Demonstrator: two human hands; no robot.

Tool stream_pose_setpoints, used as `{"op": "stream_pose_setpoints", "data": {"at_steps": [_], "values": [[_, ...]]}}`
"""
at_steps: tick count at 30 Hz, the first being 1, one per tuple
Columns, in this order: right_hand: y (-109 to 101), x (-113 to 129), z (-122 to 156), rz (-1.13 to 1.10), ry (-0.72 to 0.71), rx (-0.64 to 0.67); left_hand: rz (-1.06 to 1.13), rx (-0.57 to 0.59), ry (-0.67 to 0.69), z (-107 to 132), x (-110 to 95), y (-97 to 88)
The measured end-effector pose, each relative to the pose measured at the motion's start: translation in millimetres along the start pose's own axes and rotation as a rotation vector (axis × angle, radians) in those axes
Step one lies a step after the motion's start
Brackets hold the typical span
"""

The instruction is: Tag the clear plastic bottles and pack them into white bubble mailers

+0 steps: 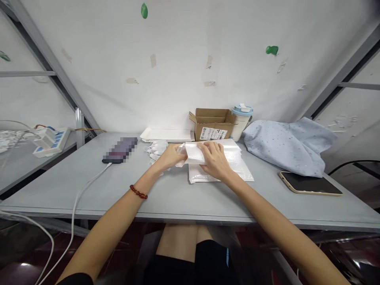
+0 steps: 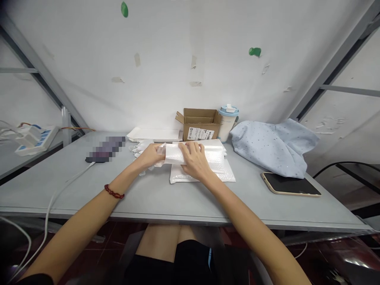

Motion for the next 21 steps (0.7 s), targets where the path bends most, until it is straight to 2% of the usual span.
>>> {"op": "stream_pose_setpoints", "data": {"at_steps": [8,14,18,21], "values": [[1.1,14.0,3.7,0.033,-0.079,-0.003,-0.018,-0.117,0.095,-0.4,-4.1,4.8],[0.8,19.5,5.6,0.055,-0.089,0.018,-0.02,-0.122,0.15,-3.9,-0.7,7.8],[1.8,20.4,6.9,0.096,-0.112,-0.033,-0.006,-0.162,0.051,-3.4,4.3,6.2],[4.7,17.8,6.8,0.14,-0.108,-0.086,0.122,-0.161,-0.073,-1.9,10.2,2.2]]}}
Point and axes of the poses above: each hand's wrist, its own z-axis away from the middle knuckle, its own y-axis out of the palm, x = y × z, the point moved 4 cm from there along -z, towards the middle knuckle, and after that the axes turned 15 degrees about y, right-handed, at the moved point
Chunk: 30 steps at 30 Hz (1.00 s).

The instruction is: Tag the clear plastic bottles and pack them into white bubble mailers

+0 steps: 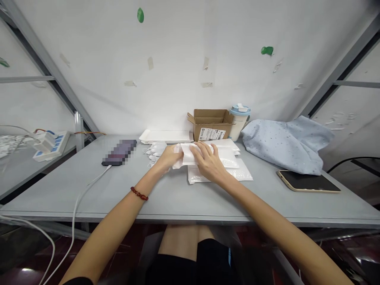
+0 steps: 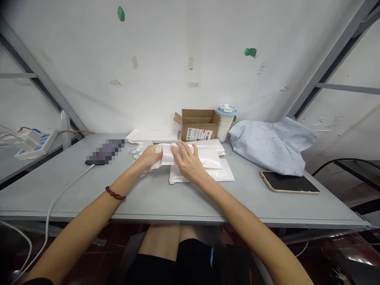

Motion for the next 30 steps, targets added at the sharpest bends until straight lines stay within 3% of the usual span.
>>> {"op": "stream_pose_setpoints", "data": {"at_steps": [6,10,18,23,30], "values": [[4.9,-7.3,-1.2,0.051,0.059,0.007,0.119,-0.014,-0.173,-2.6,4.7,-16.8],[6.5,-8.4,-1.3,0.084,0.078,0.034,0.149,-0.066,-0.17,-3.7,0.0,-21.1],[10.4,-9.0,-0.4,0.079,0.025,0.023,0.207,-0.061,-0.129,-3.1,-2.9,-11.3],[8.0,-9.7,-1.4,0.055,0.023,0.02,-0.01,-0.063,0.029,-4.2,-4.6,-11.8],[2.8,-13.7,-2.5,0.004,0.007,-0.013,-0.466,0.089,0.341,-0.1,-12.1,-2.3]]}}
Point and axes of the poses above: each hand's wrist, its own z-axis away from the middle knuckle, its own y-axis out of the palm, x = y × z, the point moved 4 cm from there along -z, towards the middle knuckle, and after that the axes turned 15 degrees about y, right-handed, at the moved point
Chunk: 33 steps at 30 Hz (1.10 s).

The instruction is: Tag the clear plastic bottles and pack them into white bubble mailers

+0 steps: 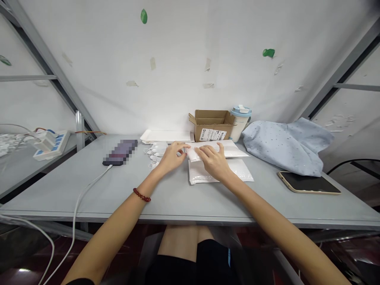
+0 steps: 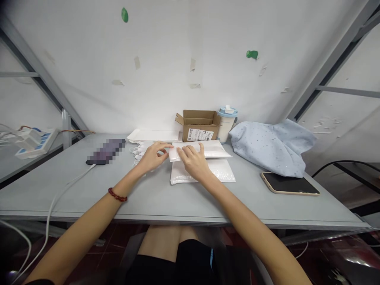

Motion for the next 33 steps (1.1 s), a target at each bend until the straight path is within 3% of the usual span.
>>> {"op": "stream_pose_setpoints", "data": {"at_steps": [4,9,17,22,26,33], "values": [[-2.2,-2.5,-1.5,-0.022,0.008,-0.021,-0.039,0.047,0.069,0.8,-5.2,6.7],[-11.1,-5.1,-4.4,-0.05,0.079,-0.126,0.026,-0.053,0.067,1.9,-8.7,10.5],[-27.9,-12.0,-6.6,-0.024,0.226,-0.294,0.378,-0.119,-0.143,0.6,-3.6,11.3],[-26.6,-20.8,-9.3,-0.036,0.28,-0.227,0.695,-0.025,-0.33,4.8,-3.0,20.5],[-20.7,-25.3,-10.4,-0.089,0.276,-0.138,0.809,0.053,-0.471,8.0,-6.2,25.0],[-5.8,-19.8,-8.8,-0.178,0.249,0.191,0.869,0.326,-0.589,13.1,-5.0,25.9]]}}
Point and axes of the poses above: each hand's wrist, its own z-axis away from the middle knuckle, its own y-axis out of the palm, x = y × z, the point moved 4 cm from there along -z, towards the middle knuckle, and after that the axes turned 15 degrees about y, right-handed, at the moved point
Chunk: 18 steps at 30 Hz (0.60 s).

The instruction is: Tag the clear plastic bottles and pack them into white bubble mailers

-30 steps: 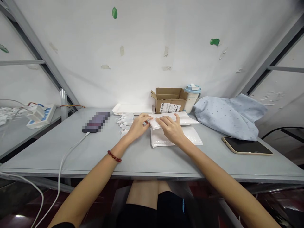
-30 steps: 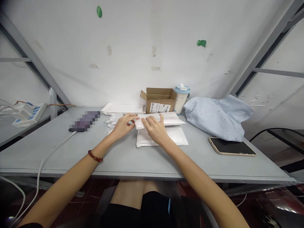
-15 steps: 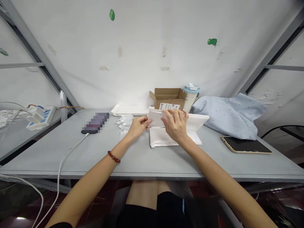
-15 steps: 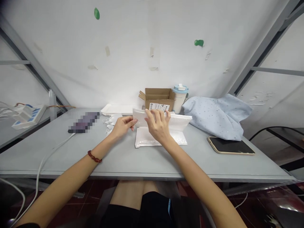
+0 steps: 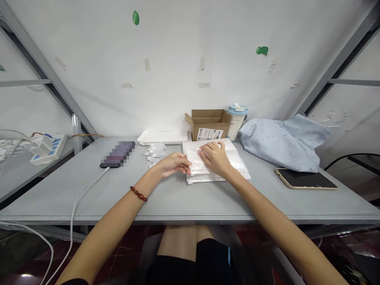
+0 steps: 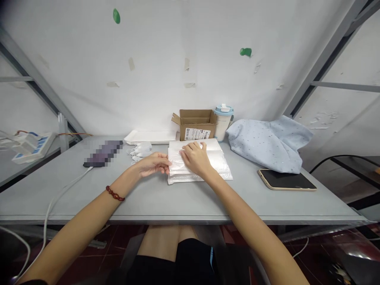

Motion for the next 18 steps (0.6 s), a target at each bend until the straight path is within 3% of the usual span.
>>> {"op": "stream_pose_setpoints", "data": {"at_steps": [7,15,18], "values": [[14.0,2.9,2.4,0.033,0.057,0.213,-0.168,0.073,-0.115,0.8,9.1,-5.2],[21.6,2.8,2.9,0.077,0.097,0.263,-0.278,-0.007,-0.099,-0.3,10.6,-7.3],[22.6,2.6,3.4,0.092,0.088,0.258,-0.418,-0.162,-0.006,-2.0,5.9,-15.6]]}}
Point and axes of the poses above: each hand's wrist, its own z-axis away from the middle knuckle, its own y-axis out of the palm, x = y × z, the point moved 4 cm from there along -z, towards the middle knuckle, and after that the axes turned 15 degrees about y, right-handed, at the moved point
